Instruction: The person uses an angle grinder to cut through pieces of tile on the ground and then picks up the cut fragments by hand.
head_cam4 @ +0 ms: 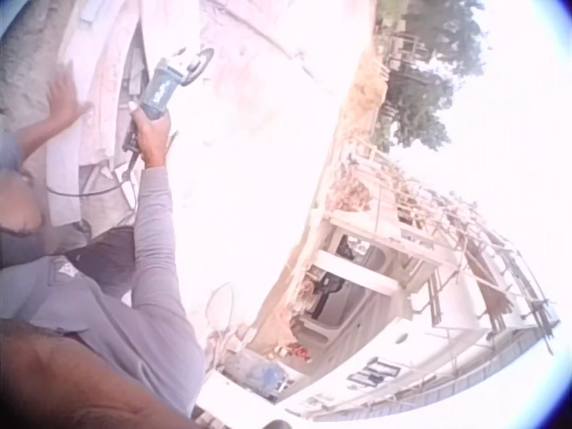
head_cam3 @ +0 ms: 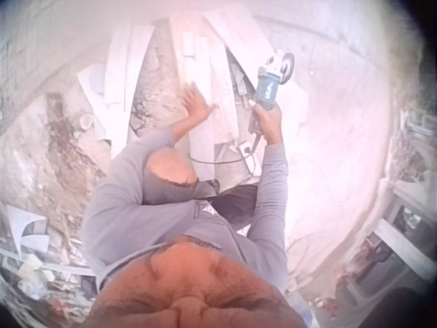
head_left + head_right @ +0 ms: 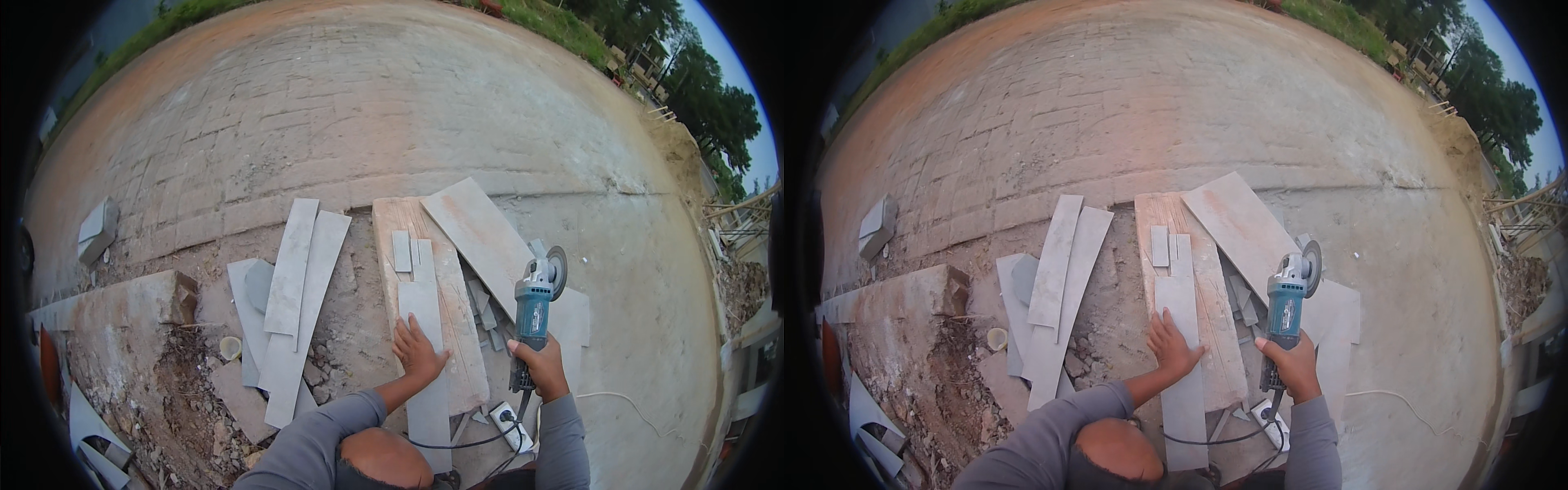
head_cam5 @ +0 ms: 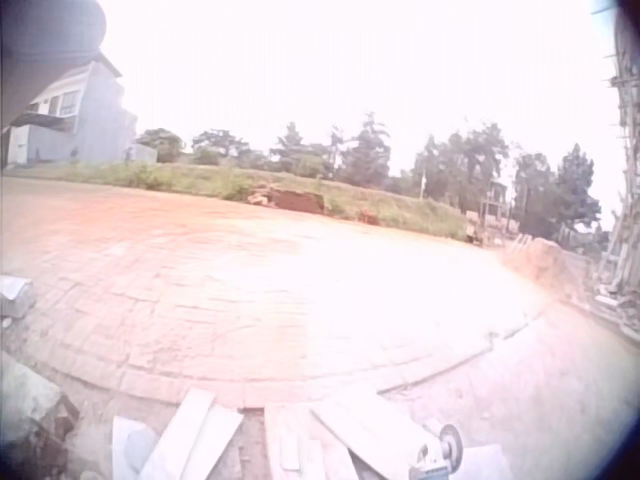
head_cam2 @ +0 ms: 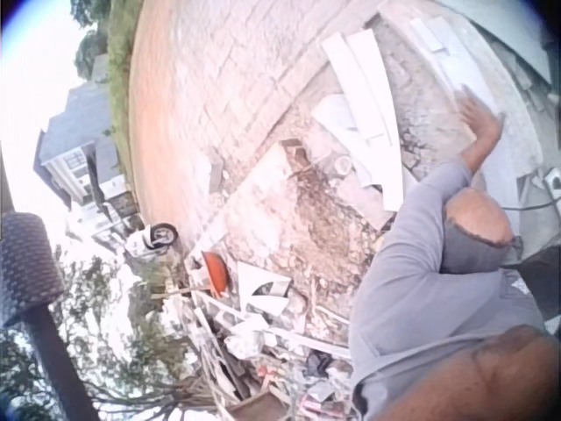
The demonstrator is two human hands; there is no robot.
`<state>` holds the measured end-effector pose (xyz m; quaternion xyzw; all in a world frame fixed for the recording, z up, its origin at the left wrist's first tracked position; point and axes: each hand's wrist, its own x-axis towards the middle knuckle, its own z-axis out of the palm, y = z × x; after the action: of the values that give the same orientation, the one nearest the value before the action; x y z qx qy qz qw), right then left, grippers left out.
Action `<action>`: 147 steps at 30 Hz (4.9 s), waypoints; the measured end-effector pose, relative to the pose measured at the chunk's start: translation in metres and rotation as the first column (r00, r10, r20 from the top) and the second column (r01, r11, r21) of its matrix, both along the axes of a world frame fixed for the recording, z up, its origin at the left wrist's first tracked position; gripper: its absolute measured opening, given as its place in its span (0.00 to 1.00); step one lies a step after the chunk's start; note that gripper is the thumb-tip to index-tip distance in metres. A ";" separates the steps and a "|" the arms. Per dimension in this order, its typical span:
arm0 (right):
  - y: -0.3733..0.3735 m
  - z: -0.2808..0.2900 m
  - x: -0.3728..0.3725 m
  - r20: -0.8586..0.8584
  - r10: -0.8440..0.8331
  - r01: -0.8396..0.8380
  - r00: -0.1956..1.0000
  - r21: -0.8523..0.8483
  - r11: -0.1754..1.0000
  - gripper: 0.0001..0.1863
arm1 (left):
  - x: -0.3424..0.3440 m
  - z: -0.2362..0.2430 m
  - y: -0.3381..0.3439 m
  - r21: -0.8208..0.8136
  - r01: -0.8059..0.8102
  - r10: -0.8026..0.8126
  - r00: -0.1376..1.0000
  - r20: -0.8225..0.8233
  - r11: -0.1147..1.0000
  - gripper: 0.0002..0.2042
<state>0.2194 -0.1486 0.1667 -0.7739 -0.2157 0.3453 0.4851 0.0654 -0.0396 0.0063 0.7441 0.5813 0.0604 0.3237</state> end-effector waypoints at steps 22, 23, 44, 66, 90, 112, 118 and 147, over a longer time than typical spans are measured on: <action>-0.095 -0.009 0.016 -0.070 -0.053 0.066 0.996 0.202 0.977 0.17 | -0.022 0.010 0.009 -0.165 -0.220 0.195 0.968 -0.158 0.961 0.65; -0.096 -0.008 0.015 -0.069 -0.048 0.061 0.996 0.207 0.976 0.18 | -0.024 0.012 0.009 -0.128 -0.249 0.230 0.962 -0.150 0.960 0.65; -0.101 -0.012 0.017 -0.157 -0.147 0.193 0.976 0.331 0.924 0.17 | 0.003 0.245 0.178 0.309 -0.602 0.236 0.657 0.716 0.736 0.61; -0.104 -0.009 -0.003 -0.116 -0.134 0.154 0.984 0.185 0.971 0.18 | -0.086 0.092 0.139 0.215 0.891 -0.806 0.454 -0.380 0.401 0.58; -0.010 -0.096 -0.086 -0.092 0.186 -0.198 0.978 -0.136 0.971 0.45 | -0.115 0.031 0.154 -0.073 0.923 -0.894 0.343 -0.289 0.378 0.67; 0.012 -0.110 -0.093 -0.123 0.242 -0.263 0.963 -0.206 0.943 0.49 | -0.121 0.018 0.163 -0.055 0.938 -0.916 0.321 -0.242 0.343 0.66; 0.013 -0.107 -0.095 -0.123 0.223 -0.246 0.967 -0.223 0.943 0.47 | -0.124 0.016 0.165 -0.051 0.941 -0.920 0.314 -0.236 0.334 0.67; 0.016 -0.106 -0.093 -0.130 0.232 -0.258 0.964 -0.243 0.935 0.46 | -0.120 0.025 0.160 -0.115 0.921 -0.905 0.333 -0.264 0.372 0.67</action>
<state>0.1262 -0.1324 0.0612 -0.7792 -0.2394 0.4664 0.3434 -0.0541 0.1204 0.0313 0.9499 0.1025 -0.2221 0.1945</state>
